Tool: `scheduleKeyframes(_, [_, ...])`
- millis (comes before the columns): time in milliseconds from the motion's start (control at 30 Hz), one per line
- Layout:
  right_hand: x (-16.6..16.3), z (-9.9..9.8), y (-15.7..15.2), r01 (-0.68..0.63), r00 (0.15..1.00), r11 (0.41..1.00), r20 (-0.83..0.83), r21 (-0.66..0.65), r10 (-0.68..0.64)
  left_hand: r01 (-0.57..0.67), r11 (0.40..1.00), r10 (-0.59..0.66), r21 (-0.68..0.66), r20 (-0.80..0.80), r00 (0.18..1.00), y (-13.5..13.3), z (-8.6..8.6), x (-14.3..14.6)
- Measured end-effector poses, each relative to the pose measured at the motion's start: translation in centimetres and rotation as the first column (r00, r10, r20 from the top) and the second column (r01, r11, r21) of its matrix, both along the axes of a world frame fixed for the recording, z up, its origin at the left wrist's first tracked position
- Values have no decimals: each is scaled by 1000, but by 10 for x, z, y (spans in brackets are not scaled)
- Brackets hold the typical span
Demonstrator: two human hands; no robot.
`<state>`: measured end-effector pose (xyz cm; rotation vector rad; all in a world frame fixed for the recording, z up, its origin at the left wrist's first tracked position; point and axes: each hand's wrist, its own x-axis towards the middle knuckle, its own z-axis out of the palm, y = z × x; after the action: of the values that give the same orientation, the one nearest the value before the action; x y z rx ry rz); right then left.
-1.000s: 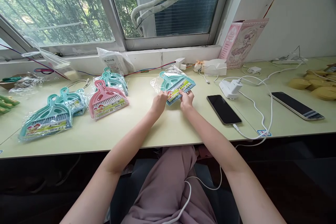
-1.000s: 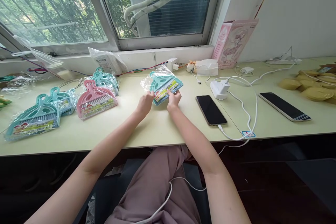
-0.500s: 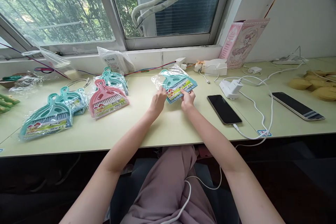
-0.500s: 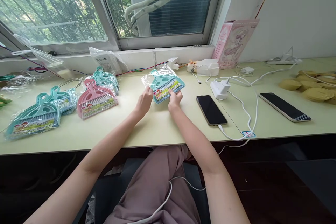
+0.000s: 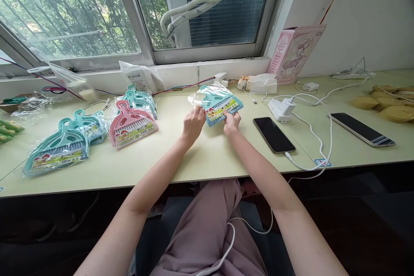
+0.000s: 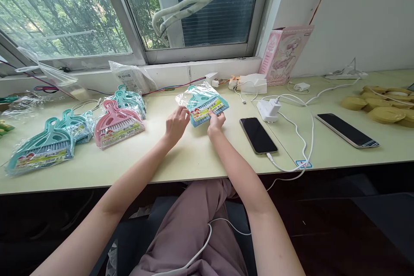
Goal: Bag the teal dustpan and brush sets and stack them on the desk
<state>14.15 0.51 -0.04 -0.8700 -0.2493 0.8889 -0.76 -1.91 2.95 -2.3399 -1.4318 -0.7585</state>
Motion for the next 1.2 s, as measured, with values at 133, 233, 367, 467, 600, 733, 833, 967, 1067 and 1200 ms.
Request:
scheduleKeyframes(133, [-1, -1, 0, 4, 1000, 1000, -13, 0, -4, 178, 984, -176, 32, -45, 983, -4, 3, 0])
scheduleKeyframes(233, [-1, -1, 0, -2, 1000, 1000, -12, 3, 2, 269, 961, -265, 60, -56, 963, -6, 3, 2])
scheduleKeyframes(367, [-1, 0, 1, -11, 1000, 1000, -4, 0, 11, 246, 969, -245, 22, -27, 969, -6, 3, 2])
scheduleKeyframes(467, [-2, 1, 0, -8, 1000, 1000, -23, 5, 8, 192, 981, -192, 10, -27, 981, -4, 2, 0])
scheduleKeyframes(600, [-2, 2, 0, -9, 999, 1000, -52, 19, 10, 201, 979, -199, 24, -48, 979, -2, 1, 1])
scheduleKeyframes(733, [-1, 2, 0, 1, 998, 1000, -60, 23, 1, 190, 982, -190, -6, -40, 981, -1, -1, 3])
scheduleKeyframes(833, [-1, 1, 1, 15, 998, 999, -60, 30, -13, 211, 977, -212, -31, -45, 976, 0, -2, 3])
scheduleKeyframes(967, [1, -1, 3, 27, 999, 999, -34, 18, -27, 297, 954, -299, -32, -67, 952, 1, -2, 1])
scheduleKeyframes(1067, [2, 0, 4, 44, 999, 999, -19, 13, -44, 359, 932, -362, -46, -79, 929, 1, -2, -1])
scheduleKeyframes(1200, [3, 3, 1, 54, 997, 998, -61, 16, -53, 398, 916, -400, -48, -30, 916, -1, -7, -1])
